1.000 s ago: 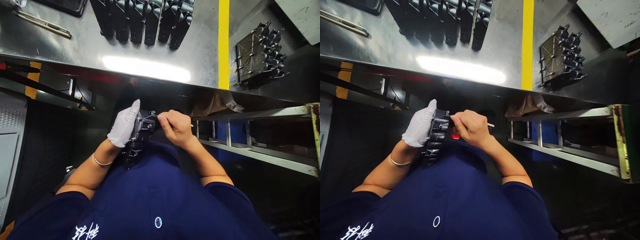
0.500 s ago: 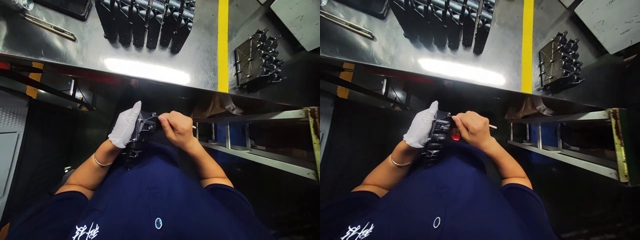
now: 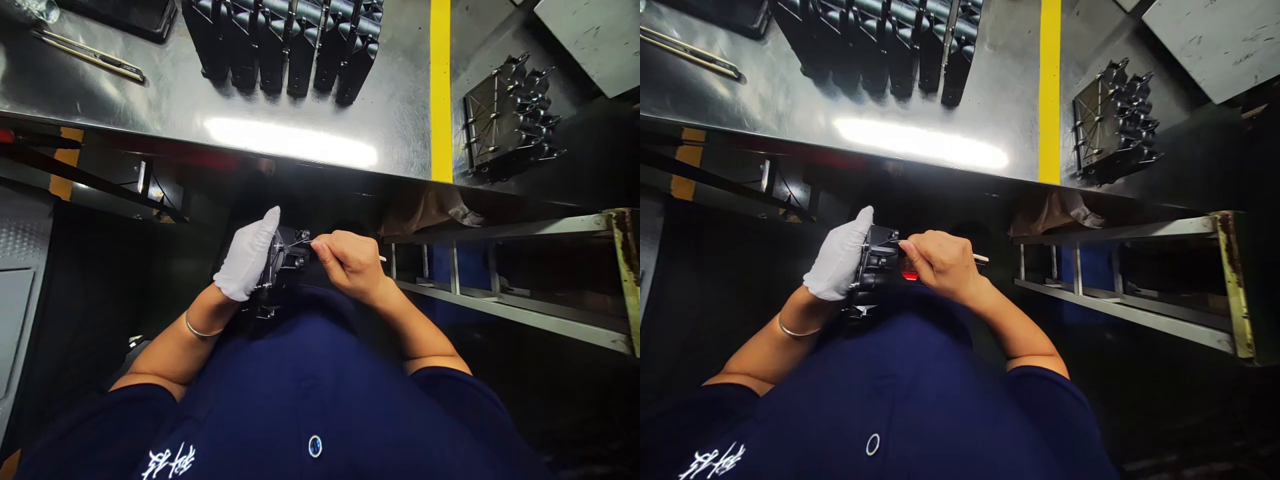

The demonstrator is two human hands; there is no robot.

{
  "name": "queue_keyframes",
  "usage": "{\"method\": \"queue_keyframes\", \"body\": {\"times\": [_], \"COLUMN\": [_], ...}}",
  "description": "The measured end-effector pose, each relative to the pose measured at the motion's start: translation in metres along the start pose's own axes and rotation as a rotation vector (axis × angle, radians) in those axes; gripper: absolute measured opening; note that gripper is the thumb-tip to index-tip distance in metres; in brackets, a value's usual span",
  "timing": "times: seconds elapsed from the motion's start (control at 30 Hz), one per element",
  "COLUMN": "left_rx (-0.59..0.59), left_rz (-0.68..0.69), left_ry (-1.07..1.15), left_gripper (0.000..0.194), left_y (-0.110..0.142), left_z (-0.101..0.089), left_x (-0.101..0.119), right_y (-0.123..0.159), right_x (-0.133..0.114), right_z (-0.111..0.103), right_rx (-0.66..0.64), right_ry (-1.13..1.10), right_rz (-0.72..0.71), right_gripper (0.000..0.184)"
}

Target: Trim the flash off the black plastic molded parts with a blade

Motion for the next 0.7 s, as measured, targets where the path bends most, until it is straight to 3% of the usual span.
{"method": "queue_keyframes", "body": {"times": [0.13,0.33,0.43,0.57,0.7], "left_rx": [0.013,0.015,0.061,0.093,0.090], "left_rz": [0.009,0.077,0.116,0.140,0.180], "left_ry": [-0.025,-0.046,-0.042,-0.007,0.029], "left_gripper": [0.055,0.052,0.048,0.046,0.043], "left_y": [0.001,0.004,0.007,0.010,0.014], "left_z": [-0.001,0.001,0.000,-0.002,-0.003], "left_x": [0.001,0.010,0.013,0.013,0.017], "right_y": [0.002,0.002,0.002,0.001,0.000], "right_x": [-0.001,0.000,-0.002,-0.005,-0.003], "right_z": [0.002,-0.007,-0.012,-0.010,-0.010], "right_rx": [-0.018,0.018,0.066,0.005,-0.106], "right_ry": [-0.003,-0.322,-0.232,-0.159,-0.348], "right_rz": [-0.004,-0.022,-0.041,-0.064,-0.033], "right_gripper": [0.027,0.025,0.021,0.022,0.026]}}
Point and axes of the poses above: each hand's wrist, its own y-axis away from the middle knuckle, its own z-axis out of the palm, x = y × z, the point moved 5 cm from there along -y, towards the middle knuckle, and after that the axes turned 12 degrees about -x, right-handed, at the moved point
